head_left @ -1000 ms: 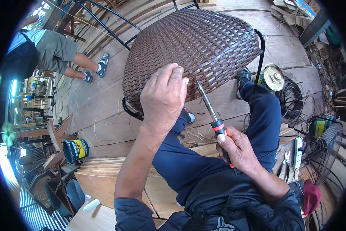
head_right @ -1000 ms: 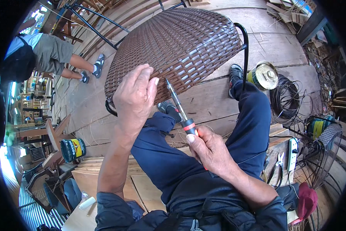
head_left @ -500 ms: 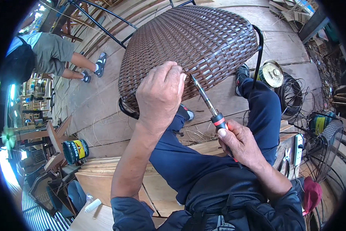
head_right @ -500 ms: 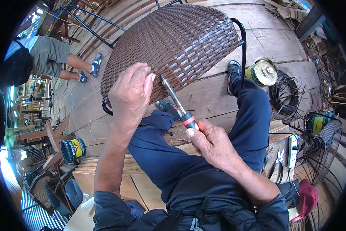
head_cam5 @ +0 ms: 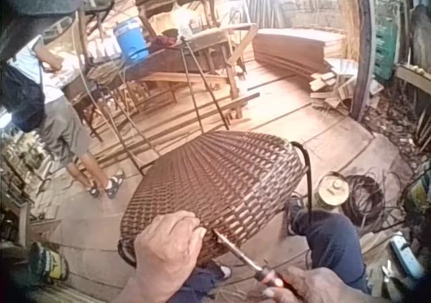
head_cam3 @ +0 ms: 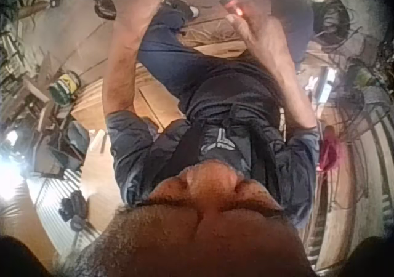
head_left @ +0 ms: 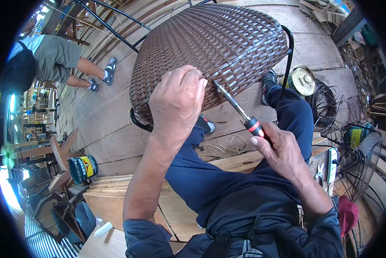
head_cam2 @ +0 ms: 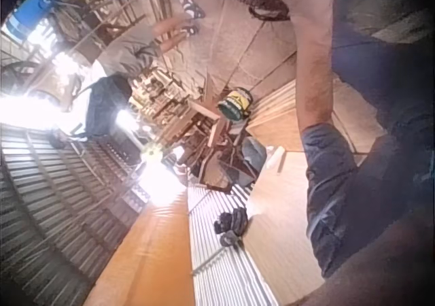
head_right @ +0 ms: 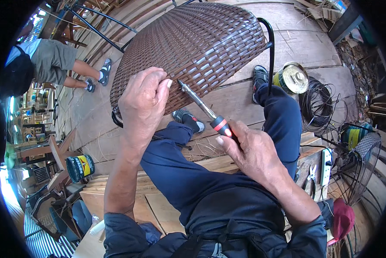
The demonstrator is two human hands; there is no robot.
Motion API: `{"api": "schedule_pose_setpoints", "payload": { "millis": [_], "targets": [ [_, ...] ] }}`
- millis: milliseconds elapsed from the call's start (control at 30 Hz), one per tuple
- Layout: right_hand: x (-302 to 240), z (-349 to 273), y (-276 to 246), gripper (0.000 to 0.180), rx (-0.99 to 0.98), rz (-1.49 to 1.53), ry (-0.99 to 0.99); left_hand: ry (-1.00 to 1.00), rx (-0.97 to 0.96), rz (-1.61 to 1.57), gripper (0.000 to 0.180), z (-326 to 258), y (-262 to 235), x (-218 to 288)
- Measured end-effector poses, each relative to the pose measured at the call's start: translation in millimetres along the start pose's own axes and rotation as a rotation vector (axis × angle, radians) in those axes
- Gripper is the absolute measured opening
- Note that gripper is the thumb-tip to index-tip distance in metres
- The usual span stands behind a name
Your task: The person uses a soldering iron and pliers to melt and secure the woven strands along the edge of a chair seat.
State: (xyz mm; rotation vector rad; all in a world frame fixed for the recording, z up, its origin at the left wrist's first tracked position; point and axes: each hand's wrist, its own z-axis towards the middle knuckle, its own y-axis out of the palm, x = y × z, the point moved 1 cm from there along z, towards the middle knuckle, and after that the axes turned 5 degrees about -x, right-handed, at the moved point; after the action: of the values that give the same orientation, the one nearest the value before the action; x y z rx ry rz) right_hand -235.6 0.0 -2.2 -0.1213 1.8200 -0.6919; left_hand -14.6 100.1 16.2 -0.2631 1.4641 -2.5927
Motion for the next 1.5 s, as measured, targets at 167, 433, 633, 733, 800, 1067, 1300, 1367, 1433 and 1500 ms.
{"api": "schedule_pose_setpoints", "payload": {
  "millis": [167,433,633,733,800,1067,1300,1367,1433,1500],
  "targets": [
    [4.2,1.8,-1.9,0.024,0.047,-0.088,0.023,-0.238,-0.126,-0.242,0.019,7.8,-0.8,1.8],
    [16.2,5.2,2.6,0.034,0.166,-0.277,-0.089,-0.322,-0.186,-0.513,0.018,9.3,2.7,-13.5],
    [19.2,7.9,-0.1,0.032,0.212,-0.369,-0.195,-0.300,-0.157,-0.509,0.019,10.6,4.5,-13.4],
    [18.0,8.7,-1.7,0.032,0.200,-0.383,-0.188,-0.286,-0.153,-0.486,0.019,10.7,4.8,-14.2],
    [16.6,8.8,-1.8,0.032,0.198,-0.381,-0.186,-0.278,-0.153,-0.473,0.020,10.1,4.2,-14.6],
    [13.9,9.0,-4.2,0.032,0.197,-0.367,-0.206,-0.306,-0.176,-0.478,0.020,9.9,5.4,-13.7],
    [17.6,7.0,-1.3,0.032,0.201,-0.361,-0.173,-0.298,-0.179,-0.502,0.019,11.6,6.1,-14.0],
    [15.1,4.0,-3.8,0.033,0.177,-0.356,-0.149,-0.325,-0.275,-0.522,0.017,11.3,3.5,-16.4],
    [9.5,-8.2,-10.5,0.033,0.174,-0.294,-0.133,-0.319,-0.226,-0.527,0.017,8.8,7.6,-16.3],
    [11.2,-18.5,-16.7,0.032,0.183,-0.237,-0.089,-0.315,-0.175,-0.533,0.017,9.8,10.4,-15.9]
  ]
}}
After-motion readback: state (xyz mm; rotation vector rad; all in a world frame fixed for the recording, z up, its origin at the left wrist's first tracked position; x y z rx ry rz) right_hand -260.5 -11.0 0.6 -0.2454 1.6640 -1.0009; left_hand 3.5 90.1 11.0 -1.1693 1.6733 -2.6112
